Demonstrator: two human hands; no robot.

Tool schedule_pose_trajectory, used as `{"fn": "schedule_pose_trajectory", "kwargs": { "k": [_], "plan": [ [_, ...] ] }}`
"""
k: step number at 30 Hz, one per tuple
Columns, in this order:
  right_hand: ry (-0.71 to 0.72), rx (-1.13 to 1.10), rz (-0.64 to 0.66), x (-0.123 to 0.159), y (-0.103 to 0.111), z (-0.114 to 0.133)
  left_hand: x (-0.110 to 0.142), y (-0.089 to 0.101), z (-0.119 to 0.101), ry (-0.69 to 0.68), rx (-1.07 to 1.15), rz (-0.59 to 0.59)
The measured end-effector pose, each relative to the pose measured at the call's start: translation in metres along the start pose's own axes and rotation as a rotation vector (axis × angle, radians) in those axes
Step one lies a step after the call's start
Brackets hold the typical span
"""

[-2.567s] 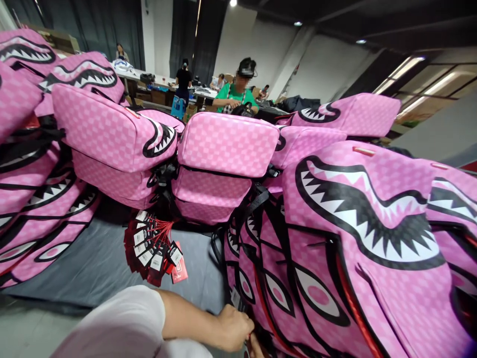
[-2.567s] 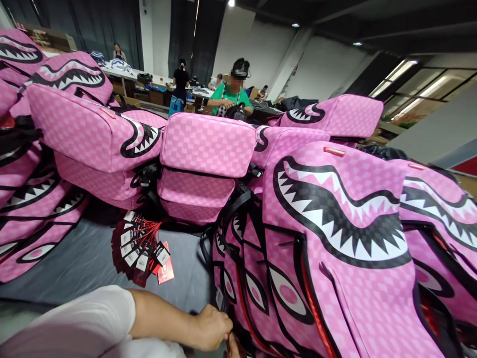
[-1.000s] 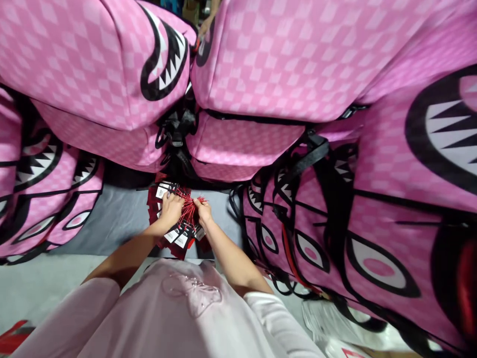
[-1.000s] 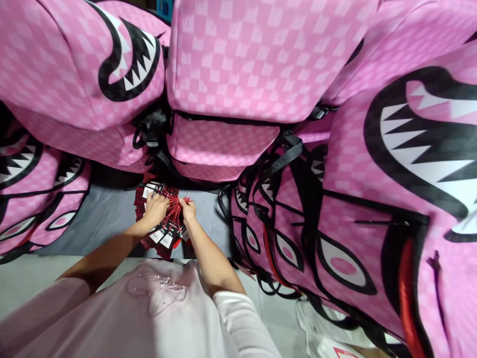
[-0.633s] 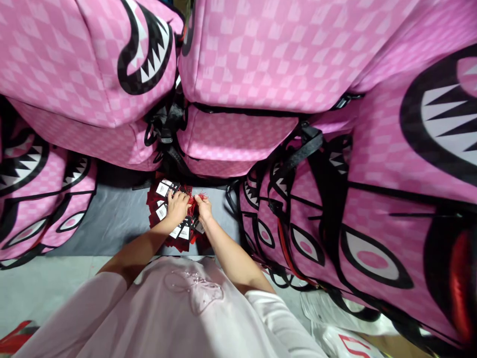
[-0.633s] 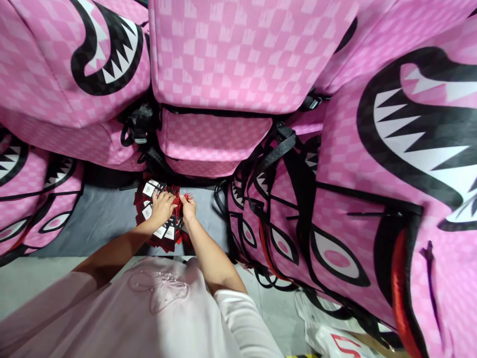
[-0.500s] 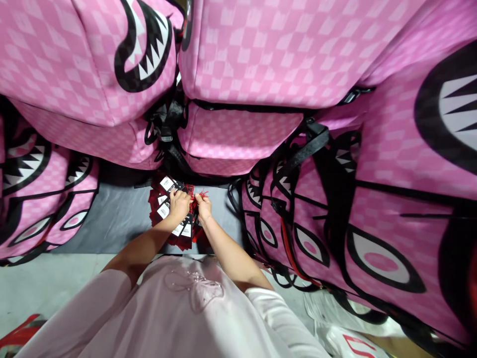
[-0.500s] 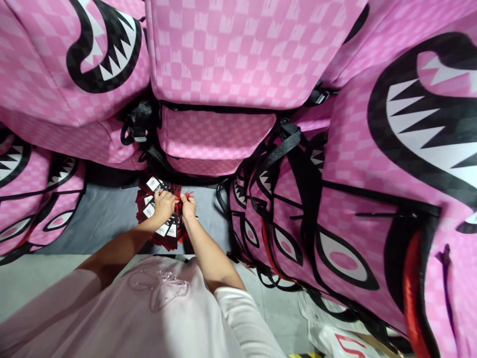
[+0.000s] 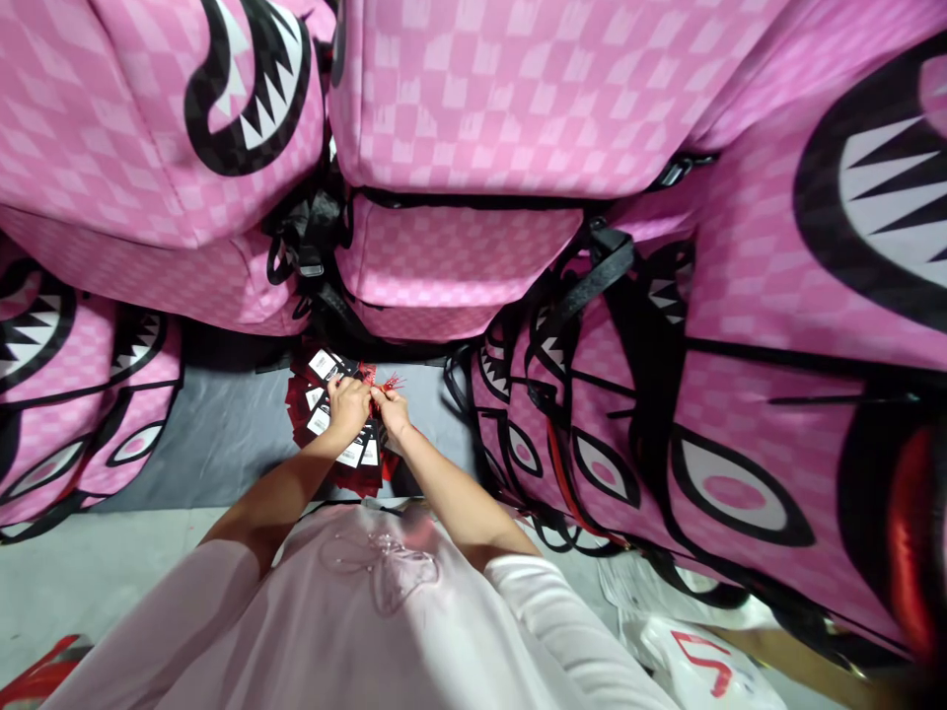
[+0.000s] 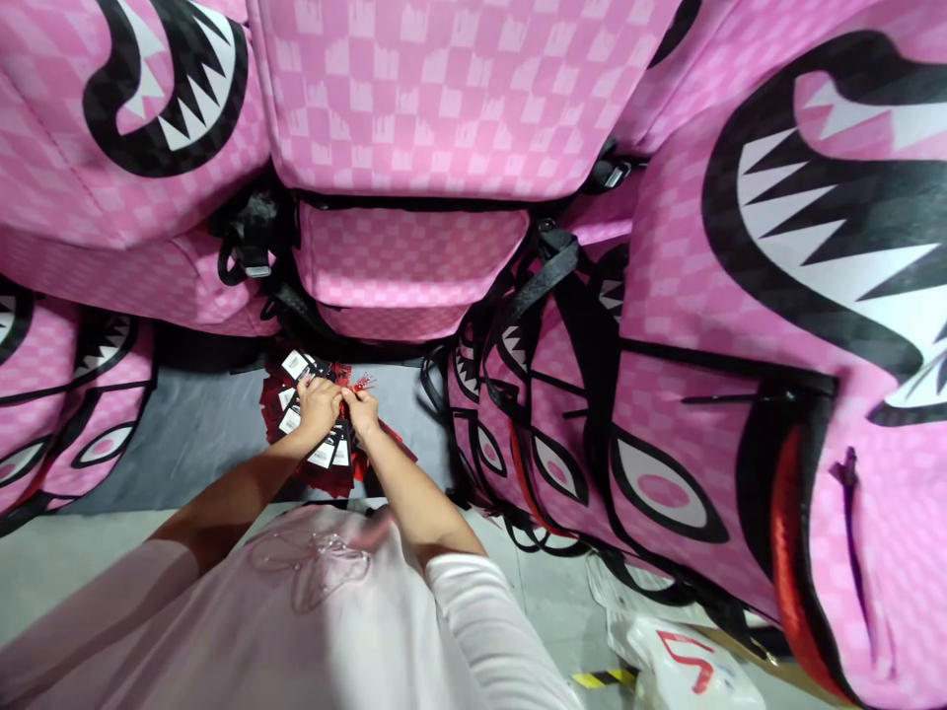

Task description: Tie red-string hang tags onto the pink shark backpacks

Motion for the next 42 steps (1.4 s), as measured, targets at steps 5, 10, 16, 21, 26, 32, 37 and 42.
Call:
{"fn": "schedule_pose_trajectory", "kwargs": {
  "k": [5,10,16,21,26,32,37,42],
  "plan": [
    [-0.002,-0.042,-0.004,-0.001,0.002,0.005,0.000,0.001,0.000,0.013,0.042,-0.010],
    [-0.054,0.013,0.044,-0.001,0.001,0.001,-0.001,0.001,-0.004,0.005,0.035,-0.016],
    [-0.078,0.060,0.080,-0.004,0.003,0.005,-0.005,0.000,-0.008,0.034,0.037,-0.010],
    [-0.004,-0.036,0.058,-0.007,0.013,0.027,-0.009,0.002,-0.013,-0.009,0.011,0.041],
    [0.034,-0.039,0.047,-0.005,0.022,0.038,-0.005,0.006,-0.017,-0.047,0.008,0.074],
    [0.012,0.016,0.128,-0.005,0.022,0.042,-0.003,0.014,-0.041,-0.125,0.080,0.043],
    [0.067,0.113,0.116,-0.010,0.025,0.052,-0.014,-0.004,-0.036,0.038,0.172,0.097],
    [0.079,0.180,0.077,-0.014,0.029,0.054,-0.016,-0.002,-0.030,0.079,0.137,0.060]
  ]
}}
Point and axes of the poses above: each hand's wrist, its own x-axis away from the middle knuckle, its own y-axis out of the back of the hand, z = x × y, the point moved 8 cm from there along -x, towards the middle knuckle, and after that the axes turned 6 degrees about x, right-handed, at the moved point
